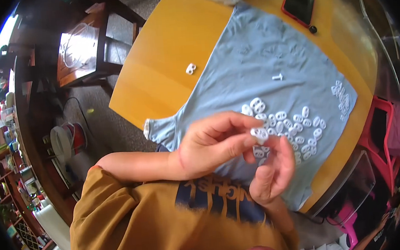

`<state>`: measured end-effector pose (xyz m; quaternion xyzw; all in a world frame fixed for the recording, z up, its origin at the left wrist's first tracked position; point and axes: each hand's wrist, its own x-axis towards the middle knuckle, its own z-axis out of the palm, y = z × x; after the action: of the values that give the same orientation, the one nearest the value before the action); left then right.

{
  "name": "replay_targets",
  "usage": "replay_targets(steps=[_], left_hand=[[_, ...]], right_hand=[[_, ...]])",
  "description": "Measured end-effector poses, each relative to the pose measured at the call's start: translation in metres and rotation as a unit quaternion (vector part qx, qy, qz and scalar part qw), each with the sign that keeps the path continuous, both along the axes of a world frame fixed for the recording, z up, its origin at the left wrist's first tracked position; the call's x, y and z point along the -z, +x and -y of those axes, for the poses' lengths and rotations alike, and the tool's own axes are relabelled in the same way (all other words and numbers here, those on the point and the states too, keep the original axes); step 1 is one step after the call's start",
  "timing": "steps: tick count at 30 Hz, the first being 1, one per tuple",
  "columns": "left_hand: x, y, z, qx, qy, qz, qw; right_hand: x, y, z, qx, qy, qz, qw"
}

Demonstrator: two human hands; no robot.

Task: Assembling small white plastic clips by manually inserting small plastic pins into pre-drilled holes.

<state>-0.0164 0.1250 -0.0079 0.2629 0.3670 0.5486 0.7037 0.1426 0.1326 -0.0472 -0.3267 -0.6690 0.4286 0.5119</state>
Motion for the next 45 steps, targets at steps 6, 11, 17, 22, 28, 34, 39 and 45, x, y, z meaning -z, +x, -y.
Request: replay_targets(steps=[6, 11, 17, 22, 28, 34, 39, 45], left_hand=[[-0.030, -0.057, -0.091, -0.152, 0.182, -0.290, 0.927], [-0.048, -0.092, -0.171, -0.285, 0.217, -0.330, 0.873], [-0.037, -0.081, -0.170, -0.244, 0.252, -0.441, 0.826], [-0.014, -0.067, -0.148, -0.063, 0.380, -0.645, 0.660], [0.016, -0.068, -0.157, 0.039, 0.376, -0.709, 0.595], [0.028, -0.057, -0.158, 0.065, 0.402, -0.738, 0.539], [0.024, -0.059, -0.151, 0.071, 0.409, -0.743, 0.525], [0.013, -0.060, -0.142, 0.082, 0.397, -0.738, 0.539]], right_hand=[[-0.008, 0.004, -0.011, -0.013, 0.017, 0.016, 1.000], [-0.014, 0.001, -0.019, -0.077, 0.011, 0.025, 0.997], [-0.008, 0.000, -0.023, -0.096, -0.009, 0.011, 0.995], [-0.006, -0.001, -0.024, -0.123, -0.033, 0.011, 0.992], [-0.006, -0.003, -0.023, -0.119, -0.048, 0.019, 0.992], [-0.006, -0.003, -0.025, -0.115, -0.055, 0.021, 0.992], [-0.006, -0.003, -0.024, -0.113, -0.062, 0.014, 0.992], [-0.007, -0.002, -0.025, -0.119, -0.061, 0.014, 0.991]])
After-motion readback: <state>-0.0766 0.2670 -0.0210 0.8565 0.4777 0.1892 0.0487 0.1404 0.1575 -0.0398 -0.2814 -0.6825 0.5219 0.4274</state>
